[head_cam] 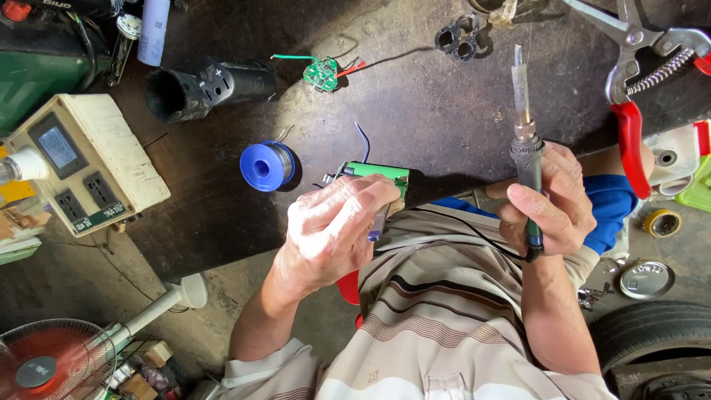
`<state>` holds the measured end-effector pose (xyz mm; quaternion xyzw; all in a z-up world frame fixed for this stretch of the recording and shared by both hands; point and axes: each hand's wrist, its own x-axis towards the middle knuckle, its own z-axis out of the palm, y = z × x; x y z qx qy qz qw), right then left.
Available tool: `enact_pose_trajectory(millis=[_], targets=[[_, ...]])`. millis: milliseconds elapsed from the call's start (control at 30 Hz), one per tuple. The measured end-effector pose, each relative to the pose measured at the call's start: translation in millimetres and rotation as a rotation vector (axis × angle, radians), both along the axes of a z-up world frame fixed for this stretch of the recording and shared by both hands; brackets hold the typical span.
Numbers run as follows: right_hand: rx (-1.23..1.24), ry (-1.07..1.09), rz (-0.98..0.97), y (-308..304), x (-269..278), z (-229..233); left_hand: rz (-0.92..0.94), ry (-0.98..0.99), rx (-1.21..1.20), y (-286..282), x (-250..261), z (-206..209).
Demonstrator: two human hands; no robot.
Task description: The person is soldering wires to a small green circuit board attached to a cylindrical green battery pack. They use a soldering iron and solder wire to make connections, then use pliers to trim excess wire and tweezers to adjust components on the board.
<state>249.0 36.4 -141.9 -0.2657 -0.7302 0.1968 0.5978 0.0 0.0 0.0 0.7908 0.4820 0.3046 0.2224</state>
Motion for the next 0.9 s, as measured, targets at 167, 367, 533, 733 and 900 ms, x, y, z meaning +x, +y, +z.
enact_pose_trajectory(millis=[167,367,533,733,900], targets=[[0.018,-0.018,0.004,1,0,2,0.001,0.0,0.007,-2,-1,-1],[0.029,-0.03,-0.001,0,3,-3,-0.005,-0.018,0.015,-1,-2,0],[0.025,-0.007,-0.019,-1,4,-7,-0.011,-0.02,0.007,-2,-2,-1],[0.034,-0.024,-0.002,1,2,-4,-0.002,-0.026,-0.002,-2,-2,-1],[0.08,-0.03,0.008,8,-4,6,0.02,-0.015,-0.011,-5,-3,-2]])
